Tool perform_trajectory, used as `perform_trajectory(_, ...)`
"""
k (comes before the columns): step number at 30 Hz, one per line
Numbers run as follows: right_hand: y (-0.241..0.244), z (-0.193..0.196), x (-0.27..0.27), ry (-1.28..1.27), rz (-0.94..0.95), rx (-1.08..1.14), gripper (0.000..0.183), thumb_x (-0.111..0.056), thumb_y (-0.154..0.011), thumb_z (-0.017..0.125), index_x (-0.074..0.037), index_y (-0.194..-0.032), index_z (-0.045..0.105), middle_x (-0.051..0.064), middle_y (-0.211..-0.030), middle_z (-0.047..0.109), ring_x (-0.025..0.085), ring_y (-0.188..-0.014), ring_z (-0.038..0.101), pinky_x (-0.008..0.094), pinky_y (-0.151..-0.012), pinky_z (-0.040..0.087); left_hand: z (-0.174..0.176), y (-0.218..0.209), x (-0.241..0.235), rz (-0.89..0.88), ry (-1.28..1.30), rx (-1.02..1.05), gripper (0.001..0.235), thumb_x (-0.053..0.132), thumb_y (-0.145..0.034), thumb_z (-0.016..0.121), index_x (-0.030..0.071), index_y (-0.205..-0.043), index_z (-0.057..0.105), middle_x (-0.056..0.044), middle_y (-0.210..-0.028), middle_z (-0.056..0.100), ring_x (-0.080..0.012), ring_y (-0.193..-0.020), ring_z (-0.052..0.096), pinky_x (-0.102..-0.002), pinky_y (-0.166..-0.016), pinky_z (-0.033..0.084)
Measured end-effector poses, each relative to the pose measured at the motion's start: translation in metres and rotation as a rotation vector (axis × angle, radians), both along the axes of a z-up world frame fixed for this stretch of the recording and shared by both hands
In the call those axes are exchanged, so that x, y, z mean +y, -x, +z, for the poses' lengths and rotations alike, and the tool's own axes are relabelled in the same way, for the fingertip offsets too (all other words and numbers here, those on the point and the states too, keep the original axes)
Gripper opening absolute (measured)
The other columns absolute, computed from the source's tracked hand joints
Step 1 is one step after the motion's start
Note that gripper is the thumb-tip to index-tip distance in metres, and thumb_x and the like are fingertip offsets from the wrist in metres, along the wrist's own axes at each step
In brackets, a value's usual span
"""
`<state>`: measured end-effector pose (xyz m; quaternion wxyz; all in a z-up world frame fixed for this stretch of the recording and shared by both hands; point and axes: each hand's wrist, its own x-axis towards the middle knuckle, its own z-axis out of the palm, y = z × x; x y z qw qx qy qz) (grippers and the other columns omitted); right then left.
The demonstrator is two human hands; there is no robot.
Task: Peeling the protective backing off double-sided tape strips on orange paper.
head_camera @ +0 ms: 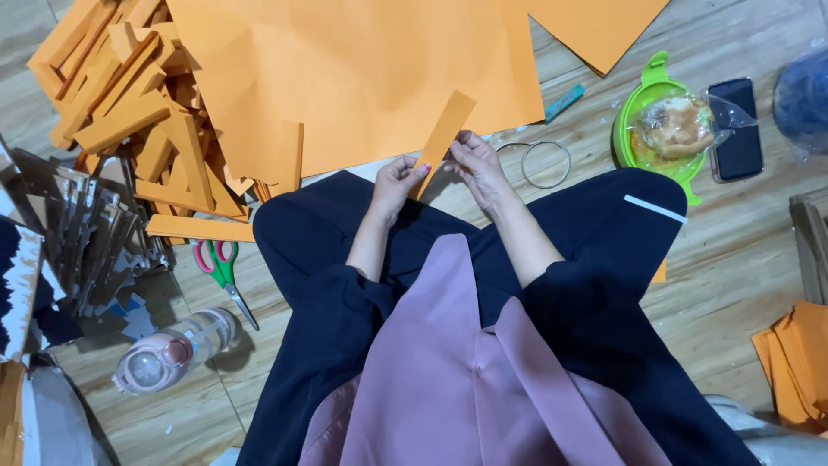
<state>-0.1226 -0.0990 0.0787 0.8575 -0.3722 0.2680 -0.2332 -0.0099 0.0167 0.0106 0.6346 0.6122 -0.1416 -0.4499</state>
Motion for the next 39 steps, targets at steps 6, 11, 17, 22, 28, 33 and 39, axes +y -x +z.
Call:
perform_trajectory(6, -0.008, -0.036, -0.011, 0.262, -0.066, 0.121, 0.012, -0.011, -0.082, 0.067, -0.005, -0.089, 0.059, -0.001, -0.074, 0.058, 0.005, -0.067, 0.057, 0.016, -0.059, 0.049, 0.014, 0.012, -0.002, 0.01, -0.032, -0.175, 0.021, 0.023, -0.08, 0.07, 0.011, -0.096, 0.063, -0.003, -0.08, 0.066, -0.0095, -0.068, 0.062, -0.018, -0.048, 0.051)
perform_trajectory(11, -0.021, 0.015, -0.035, 1.07, -0.069, 0.299, 0.007, -0.011, -0.079, 0.071, -0.009, -0.084, 0.067, 0.004, -0.071, 0.059, 0.015, -0.069, 0.056, 0.028, -0.064, 0.046, 0.053, -0.014, -0.004, 0.284, -0.007, -0.635, 0.022, 0.013, -0.085, 0.06, 0.011, -0.107, 0.058, -0.009, -0.094, 0.061, -0.02, -0.082, 0.062, -0.028, -0.068, 0.052)
perform_trajectory(17, -0.048, -0.015, -0.053, 1.874, -0.016, 0.457, 0.009, -0.022, -0.075, 0.071, -0.02, -0.077, 0.062, -0.006, -0.068, 0.049, 0.013, -0.069, 0.051, 0.027, -0.066, 0.039, 0.068, -0.04, -0.018, 0.138, -0.064, -1.318, 0.032, 0.012, -0.076, 0.069, 0.017, -0.106, 0.058, 0.002, -0.094, 0.052, -0.0172, -0.082, 0.054, -0.026, -0.068, 0.05)
perform_trajectory(22, -0.058, -0.054, -0.052, 2.09, -0.009, 0.485, 0.008, -0.016, -0.08, 0.058, -0.017, -0.073, 0.055, -0.003, -0.068, 0.044, 0.015, -0.068, 0.047, 0.028, -0.064, 0.038, -0.017, -0.062, -0.036, -0.084, -0.246, -1.689, 0.033, 0.019, -0.06, 0.076, 0.019, -0.088, 0.057, 0.005, -0.078, 0.047, -0.0137, -0.076, 0.049, -0.024, -0.061, 0.045)
perform_trajectory(28, -0.052, -0.087, -0.051, 2.126, -0.039, 0.429, 0.017, -0.018, -0.086, 0.053, -0.015, -0.07, 0.05, -0.001, -0.07, 0.044, 0.017, -0.067, 0.048, 0.028, -0.06, 0.038, -0.033, -0.059, -0.037, -0.184, -0.334, -1.767, 0.01, 0.017, -0.075, 0.065, 0.018, -0.072, 0.055, 0.004, -0.067, 0.047, -0.0124, -0.063, 0.052, -0.022, -0.052, 0.045)
perform_trajectory(33, -0.048, -0.09, -0.044, 2.07, -0.082, 0.438, 0.018, -0.023, -0.088, 0.052, -0.016, -0.071, 0.049, -0.002, -0.074, 0.043, 0.017, -0.07, 0.046, 0.027, -0.061, 0.039, -0.025, -0.052, -0.035, -0.153, -0.341, -1.663, 0.008, 0.015, -0.073, 0.065, 0.014, -0.07, 0.057, 0.001, -0.068, 0.046, -0.0164, -0.065, 0.052, -0.025, -0.053, 0.047)
perform_trajectory(39, -0.047, -0.087, -0.044, 1.769, 0.094, 0.536, 0.014, -0.028, -0.086, 0.056, -0.017, -0.077, 0.055, -0.002, -0.073, 0.044, 0.019, -0.074, 0.049, 0.03, -0.068, 0.038, -0.026, -0.056, -0.037, -0.18, -0.417, -1.528, 0.007, 0.019, -0.073, 0.067, 0.017, -0.073, 0.06, 0.003, -0.068, 0.048, -0.0161, -0.066, 0.054, -0.028, -0.059, 0.044)
